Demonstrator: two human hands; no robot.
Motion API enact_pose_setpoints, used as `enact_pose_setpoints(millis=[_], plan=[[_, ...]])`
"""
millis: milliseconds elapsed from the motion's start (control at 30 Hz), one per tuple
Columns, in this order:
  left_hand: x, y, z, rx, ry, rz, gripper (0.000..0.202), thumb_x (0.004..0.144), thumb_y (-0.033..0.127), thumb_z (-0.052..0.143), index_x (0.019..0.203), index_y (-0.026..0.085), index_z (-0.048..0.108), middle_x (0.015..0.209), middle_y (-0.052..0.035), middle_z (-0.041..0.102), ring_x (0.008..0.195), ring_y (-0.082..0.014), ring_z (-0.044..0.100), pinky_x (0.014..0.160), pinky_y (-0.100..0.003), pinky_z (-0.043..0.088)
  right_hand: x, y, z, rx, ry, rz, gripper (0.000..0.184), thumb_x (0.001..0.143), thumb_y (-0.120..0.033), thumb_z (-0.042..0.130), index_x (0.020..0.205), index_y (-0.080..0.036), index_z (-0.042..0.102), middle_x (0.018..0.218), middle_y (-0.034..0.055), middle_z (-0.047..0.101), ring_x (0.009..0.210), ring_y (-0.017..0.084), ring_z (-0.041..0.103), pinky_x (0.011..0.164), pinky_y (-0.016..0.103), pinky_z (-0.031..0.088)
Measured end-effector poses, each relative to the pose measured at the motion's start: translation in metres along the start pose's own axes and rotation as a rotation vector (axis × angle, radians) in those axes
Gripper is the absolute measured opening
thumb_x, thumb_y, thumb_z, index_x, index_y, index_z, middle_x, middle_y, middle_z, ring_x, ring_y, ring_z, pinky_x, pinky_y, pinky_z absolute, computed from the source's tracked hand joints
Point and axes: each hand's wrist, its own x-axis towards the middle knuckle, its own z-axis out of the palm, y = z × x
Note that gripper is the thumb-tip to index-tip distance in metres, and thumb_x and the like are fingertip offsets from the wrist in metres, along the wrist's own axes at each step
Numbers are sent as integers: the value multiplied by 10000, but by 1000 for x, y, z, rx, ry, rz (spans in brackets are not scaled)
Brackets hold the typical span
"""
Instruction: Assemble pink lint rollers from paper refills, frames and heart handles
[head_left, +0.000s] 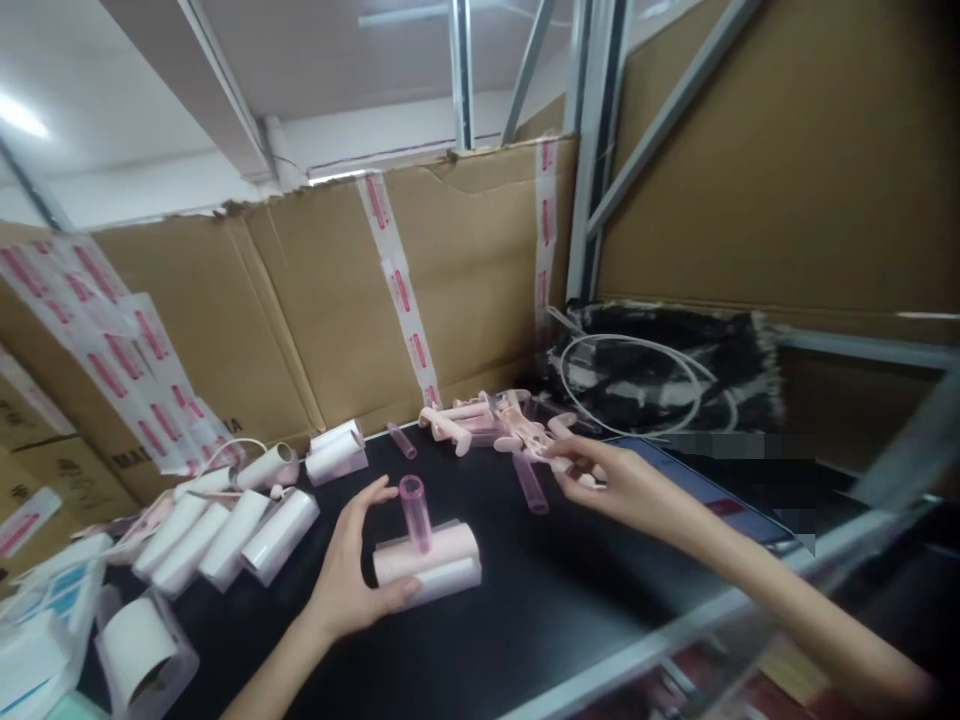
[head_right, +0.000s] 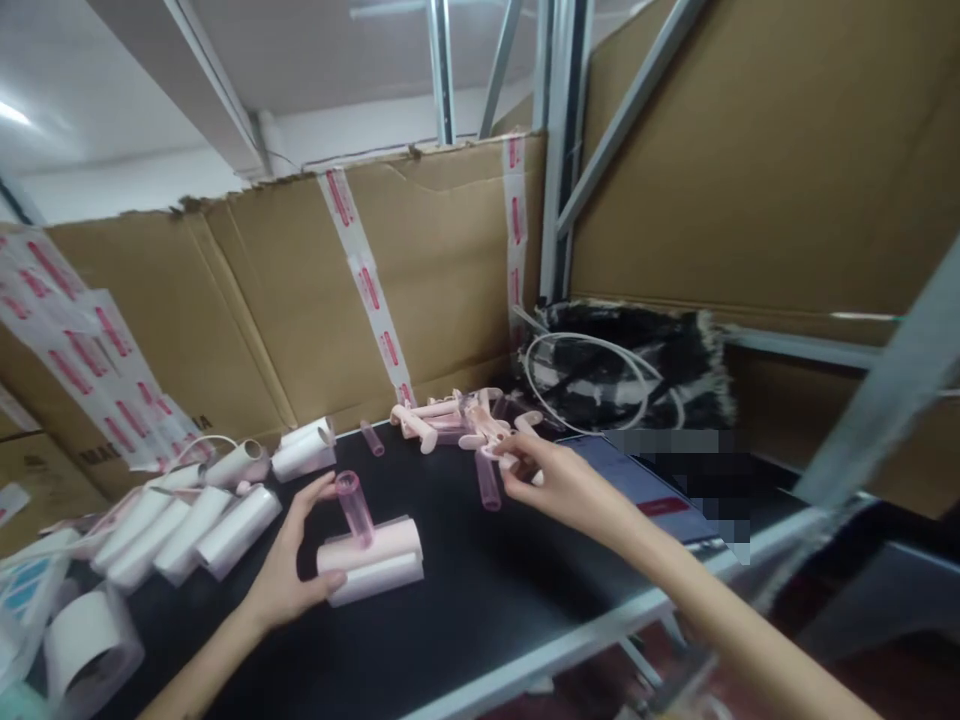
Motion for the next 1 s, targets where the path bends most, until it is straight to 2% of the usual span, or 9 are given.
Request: enact_pose_setpoints(millis=[67,133,233,300,367,433,667,800,1000], plan=[[13,14,2,-218,40,2,875,684,426,693,1360,226,175,1326,-141,455,1232,-283,441,1053,-480,295,15,-28,-1,430,-30,-20,242,776,-379,602,905,-211,484,838,55,664,774,203,659,718,325,512],[29,27,10,-406,97,-26,845,642,391,747,1281,233,216,1242,-123,531,1167,-247,505,1028,-437,336,31,-61,4,788,-114,-74,325,760,-373,655,945,-221,434,940,63,666,895,210,657,827,366,502],[52,39,28,-637,127,-154,572,579,359,786,984,210,410,891,-41,667,894,-192,631,856,-354,468,50,-103,20,975,-232,-114,471,759,-327,684,1146,-218,438,1019,66,645,984,191,625,890,374,480],[61,40,40,-744,93,-235,395,600,406,740,767,180,463,607,2,632,590,-144,616,630,-284,507,57,-119,32,998,-313,-133,463,766,-317,680,1169,-196,488,1027,72,636,966,179,623,870,352,492],[64,39,48,-784,87,-275,369,638,473,667,615,174,452,391,49,492,334,-84,453,404,-223,416,60,-124,43,1015,-374,-145,405,768,-300,679,1126,-180,532,1027,75,637,912,166,633,840,336,507],[62,36,54,-784,111,-284,407,657,518,620,544,183,419,307,89,359,244,-47,303,301,-193,288,61,-125,49,1027,-420,-149,387,758,-278,689,1103,-174,547,1011,75,649,853,158,643,815,334,518],[60,36,53,-788,152,-274,419,632,507,654,538,196,390,330,90,356,278,-35,294,311,-182,217,55,-128,53,969,-407,-131,446,768,-306,675,1183,-180,574,1022,87,675,870,184,642,849,354,501],[60,39,49,-762,151,-274,311,677,378,627,523,193,431,335,76,359,304,-57,317,328,-200,229,53,-131,60,879,-366,-58,342,794,-386,635,1055,-167,665,922,76,691,825,191,642,784,331,516],[60,42,48,-736,159,-242,232,649,234,628,554,201,418,426,48,420,460,-113,466,422,-215,356,52,-136,57,688,-326,-126,312,852,-405,557,989,-161,694,824,55,683,766,179,630,721,296,510]])
